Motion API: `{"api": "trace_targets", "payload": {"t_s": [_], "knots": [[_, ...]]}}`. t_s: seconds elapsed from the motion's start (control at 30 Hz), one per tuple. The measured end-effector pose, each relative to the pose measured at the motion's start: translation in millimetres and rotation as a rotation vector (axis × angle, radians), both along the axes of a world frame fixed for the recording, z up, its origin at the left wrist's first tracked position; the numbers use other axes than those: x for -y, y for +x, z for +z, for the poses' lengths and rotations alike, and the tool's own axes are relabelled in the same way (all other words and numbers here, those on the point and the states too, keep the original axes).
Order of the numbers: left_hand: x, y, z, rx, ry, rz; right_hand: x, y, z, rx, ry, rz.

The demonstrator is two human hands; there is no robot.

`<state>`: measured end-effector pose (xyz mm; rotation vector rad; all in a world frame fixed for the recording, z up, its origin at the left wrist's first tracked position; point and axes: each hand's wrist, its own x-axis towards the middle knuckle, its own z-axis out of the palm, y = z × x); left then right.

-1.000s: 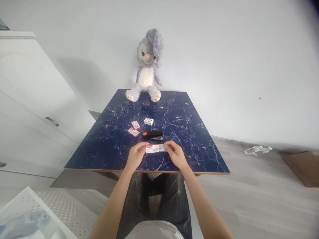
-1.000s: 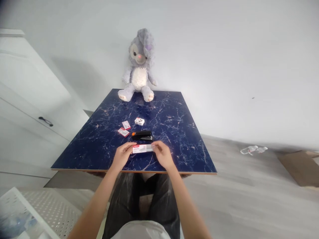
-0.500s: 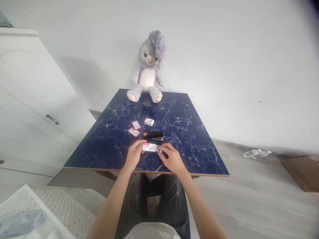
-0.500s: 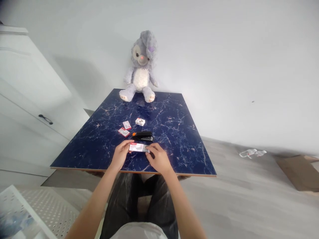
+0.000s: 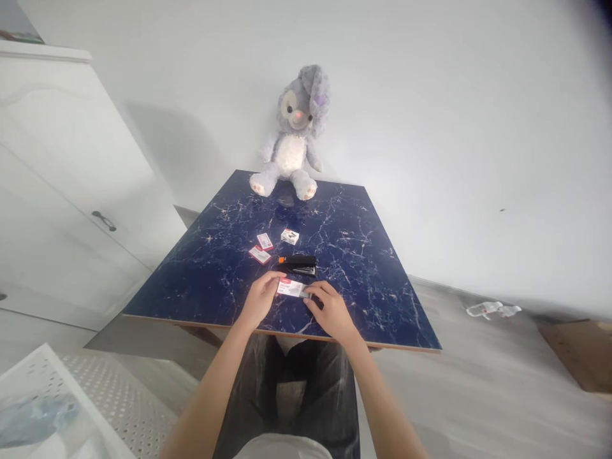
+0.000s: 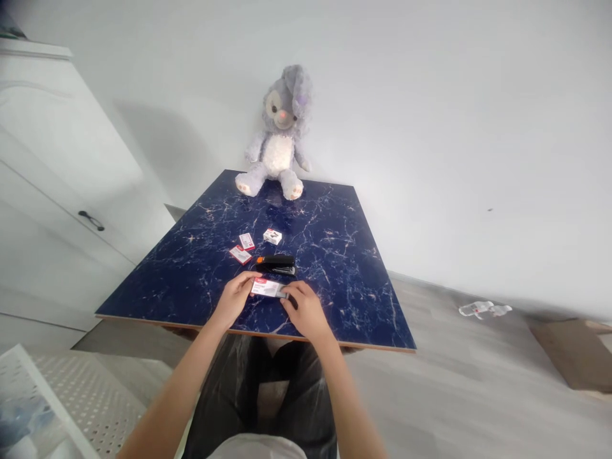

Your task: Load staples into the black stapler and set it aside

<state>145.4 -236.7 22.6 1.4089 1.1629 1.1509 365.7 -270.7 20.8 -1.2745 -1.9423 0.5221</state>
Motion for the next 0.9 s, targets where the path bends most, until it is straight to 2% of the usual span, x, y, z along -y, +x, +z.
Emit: {"api": "trace_targets", "payload": {"t_s": [0.13,0.43,0.73,0.83,0.9], "knots": [[-0.2,-0.4,-0.5,0.010,0.005,-0.009,0.1,0.2,0.2,-0.025,-0.037,-0.014],[0.6,-1.2,1.6,0.021,0.000,-0.014,2.5,-3.7,2.1,0.089,0.041,0.000],[1.8,-0.9,4.0,0.015,-0.001,-0.013,0.3,-0.5,2.3,-0.058,-0.066,0.010],[0.4,-0.8,1.2,0.046,-0.009,-0.006,-0.6,4.1,6.0,-0.196,-0.158,0.023],[-0.9,-0.8,-1.4,0.077,-0.031,0.003,-1.7,10.1,5.8,-0.358,-0.207,-0.016]]}}
